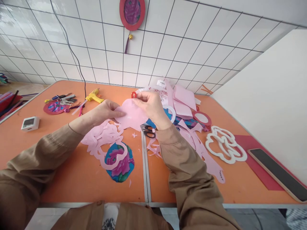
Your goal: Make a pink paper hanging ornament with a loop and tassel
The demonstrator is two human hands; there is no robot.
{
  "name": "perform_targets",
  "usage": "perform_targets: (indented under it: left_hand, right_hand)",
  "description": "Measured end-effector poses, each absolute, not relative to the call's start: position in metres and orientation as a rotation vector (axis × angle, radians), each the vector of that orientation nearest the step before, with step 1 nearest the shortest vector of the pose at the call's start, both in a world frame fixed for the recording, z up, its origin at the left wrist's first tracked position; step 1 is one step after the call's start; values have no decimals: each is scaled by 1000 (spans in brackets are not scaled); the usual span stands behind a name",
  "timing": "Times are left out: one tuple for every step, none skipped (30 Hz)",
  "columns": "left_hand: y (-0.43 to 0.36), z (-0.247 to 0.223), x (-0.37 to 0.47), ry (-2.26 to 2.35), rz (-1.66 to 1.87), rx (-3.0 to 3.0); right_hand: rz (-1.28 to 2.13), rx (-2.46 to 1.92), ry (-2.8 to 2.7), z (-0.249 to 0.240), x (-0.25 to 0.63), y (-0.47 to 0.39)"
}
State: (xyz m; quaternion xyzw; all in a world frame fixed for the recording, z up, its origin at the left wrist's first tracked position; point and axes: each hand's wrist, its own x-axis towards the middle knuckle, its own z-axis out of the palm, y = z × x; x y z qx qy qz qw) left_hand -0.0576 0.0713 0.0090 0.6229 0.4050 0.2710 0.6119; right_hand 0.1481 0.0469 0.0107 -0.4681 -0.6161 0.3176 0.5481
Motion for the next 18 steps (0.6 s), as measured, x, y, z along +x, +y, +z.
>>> perform_targets:
  left_hand:
    - [73,7,-58,936,625,1435]
    - [75,5,-59,936,632,1439]
    - [77,4,-61,937,645,1448]
    - [79,2,-62,939,658,1456]
    - [82,1,-63,940,672,1460]
    - [84,0,-64,942,683,1460]
    - [86,0,-65,944,692,1458]
    - [87,-1,-65,946,699,1455]
    - [89,-1,-66,951,707,1451]
    - [89,-2,-66,955,715,1447]
    - [90,-2,-66,957,722,1444]
    - [90,-3,-66,955,725,1445]
    - [90,-4,-65,949,722,1452]
    - [90,-4,-65,939,715,1462]
    - [90,-5,-64,927,704,1475]
    - [89,-5,-64,915,694,1488]
    - [88,-5,-64,904,693,1498]
    - [88,-4,-64,894,702,1501]
  right_hand:
    - [744,-1108,-1452,11,149,48]
    - [740,-1108,-1443,10,149,49]
    - [742,-1107,-1431,10,150,49]
    - [749,-1103,-1419,10,151,50]
    - [758,-1096,-1407,10,152,51]
    - [767,-1090,-1399,10,153,52]
    - [776,-1084,-1395,10,155,53]
    - [787,-1081,-1391,10,156,54]
    - [806,-1079,-1385,10,158,54]
    - [834,-1081,-1383,10,160,55]
    - [861,-1085,-1383,10,161,56]
    - [880,-1089,-1386,10,162,56]
    - [885,-1094,-1394,10,163,57]
    - [875,-1102,-1405,11,164,57]
    - [855,-1112,-1412,11,165,58]
    - [835,-1121,-1415,12,166,58]
    - [822,-1130,-1413,13,166,58]
    - [818,-1138,-1411,13,167,58]
